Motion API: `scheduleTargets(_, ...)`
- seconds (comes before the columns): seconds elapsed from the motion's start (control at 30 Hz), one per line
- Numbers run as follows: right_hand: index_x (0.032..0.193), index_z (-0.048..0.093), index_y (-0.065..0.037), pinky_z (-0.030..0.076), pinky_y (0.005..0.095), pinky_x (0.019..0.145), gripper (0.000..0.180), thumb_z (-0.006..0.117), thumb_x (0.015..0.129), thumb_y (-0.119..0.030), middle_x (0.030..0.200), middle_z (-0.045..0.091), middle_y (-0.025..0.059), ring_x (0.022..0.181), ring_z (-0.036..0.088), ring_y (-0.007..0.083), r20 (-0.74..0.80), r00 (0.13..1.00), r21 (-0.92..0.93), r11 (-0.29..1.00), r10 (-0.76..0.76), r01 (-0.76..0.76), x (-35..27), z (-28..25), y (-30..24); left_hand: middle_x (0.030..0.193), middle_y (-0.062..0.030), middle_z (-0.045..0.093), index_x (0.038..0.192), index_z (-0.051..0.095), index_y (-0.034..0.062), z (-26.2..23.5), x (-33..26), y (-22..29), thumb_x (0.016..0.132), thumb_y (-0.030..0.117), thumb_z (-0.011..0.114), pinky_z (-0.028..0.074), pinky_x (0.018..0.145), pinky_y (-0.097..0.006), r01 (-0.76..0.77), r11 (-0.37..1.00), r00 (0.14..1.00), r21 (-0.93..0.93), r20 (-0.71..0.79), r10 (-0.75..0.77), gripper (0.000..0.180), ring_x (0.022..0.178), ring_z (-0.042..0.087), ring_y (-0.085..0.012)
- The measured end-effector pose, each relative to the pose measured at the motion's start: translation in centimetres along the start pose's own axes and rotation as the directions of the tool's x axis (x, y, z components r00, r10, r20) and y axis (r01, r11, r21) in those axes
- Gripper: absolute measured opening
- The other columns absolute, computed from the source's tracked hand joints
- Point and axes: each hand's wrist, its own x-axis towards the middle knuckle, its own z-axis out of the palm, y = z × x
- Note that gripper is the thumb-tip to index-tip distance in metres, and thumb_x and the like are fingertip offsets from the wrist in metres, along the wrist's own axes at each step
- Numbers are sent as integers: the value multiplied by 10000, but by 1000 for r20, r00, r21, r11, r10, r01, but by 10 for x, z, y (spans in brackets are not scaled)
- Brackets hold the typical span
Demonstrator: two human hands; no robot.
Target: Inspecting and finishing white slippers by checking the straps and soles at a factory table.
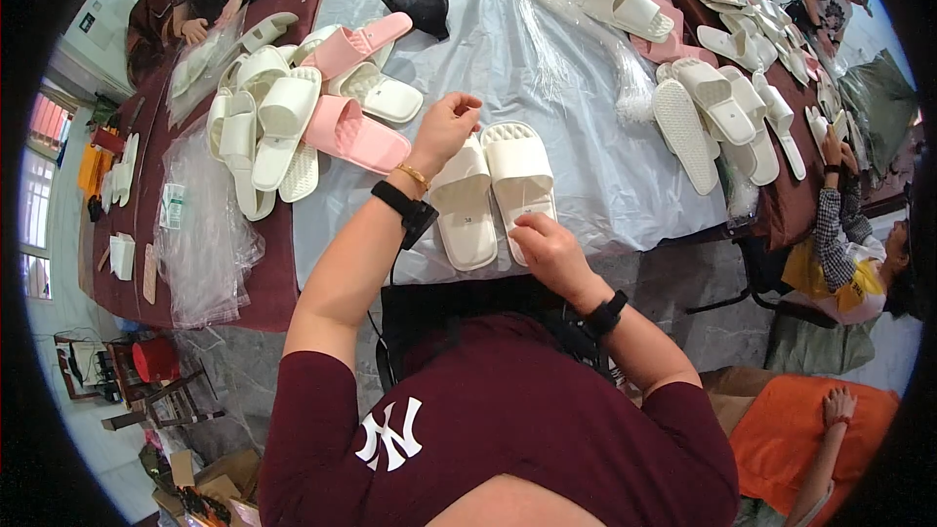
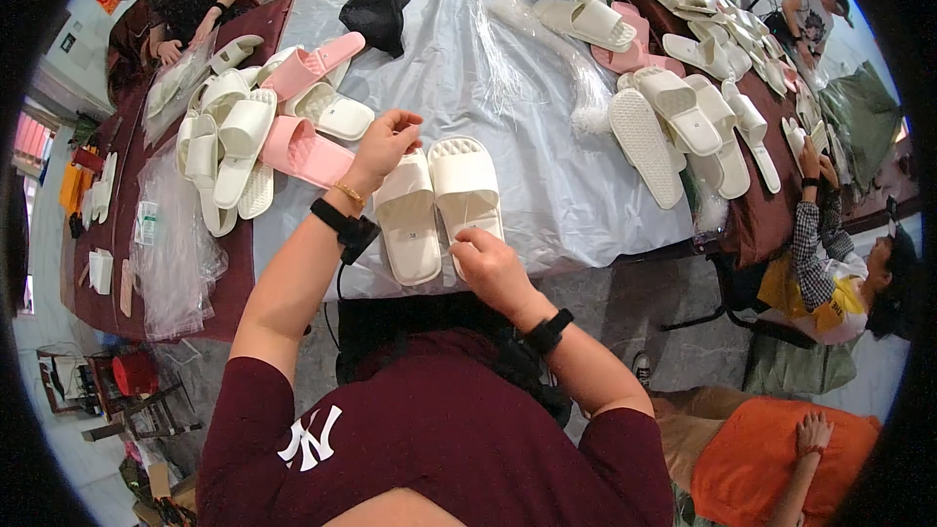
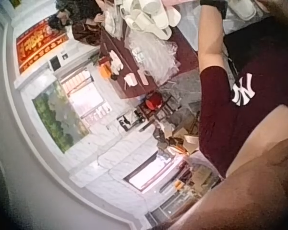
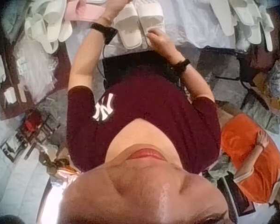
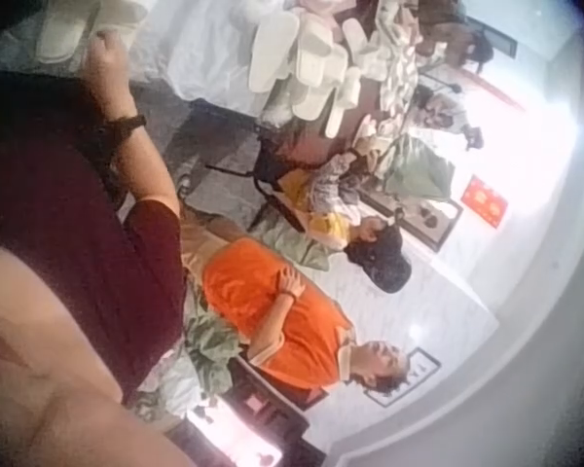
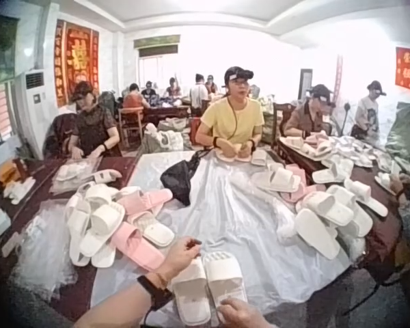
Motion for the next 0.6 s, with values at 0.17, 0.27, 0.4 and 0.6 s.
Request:
scheduleTargets(0.17, 904, 609, -31, 528, 378, 714, 154, 591, 753, -5, 986, 617, 127, 848, 631, 308, 15, 999, -57, 997, -43, 44, 11, 10, 42, 840, -73, 661, 1050, 645, 0, 19, 15, -12, 843, 104, 574, 495, 676, -279, -37, 954, 988, 298, 152, -9, 242, 732, 611, -134)
scheduleTargets(0.27, 923, 587, -34, 520, 385, 740, 166, 556, 761, -47, 1005, 610, 121, 874, 621, 304, 67, 997, -109, 992, -49, 56, 15, 13, 53, 874, -115, 674, 1078, 649, 22, 27, 21, -23, 824, 81, 569, 501, 714, -299, -275, 814, 958, 511, 218, 187, 273, 756, 624, -187)
scheduleTargets(0.4, 941, 567, -45, 502, 388, 734, 165, 532, 786, -88, 960, 590, 105, 855, 605, 299, 112, 993, -111, 992, -42, 55, 19, 16, 66, 1033, -192, 656, 1075, 668, 62, 39, 23, -21, 819, 81, 566, 477, 868, -385, -321, 731, 930, 602, 346, 124, 276, 961, 620, -339)
scheduleTargets(0.6, 934, 565, -45, 495, 392, 722, 155, 524, 790, -85, 932, 579, 103, 837, 599, 303, 122, 991, -96, 994, -50, 61, 27, 18, 65, 1030, -182, 664, 1106, 660, 62, 32, 35, -41, 851, 84, 554, 476, 855, -372, -181, 859, 925, 479, 378, -16, 278, 948, 633, -307)
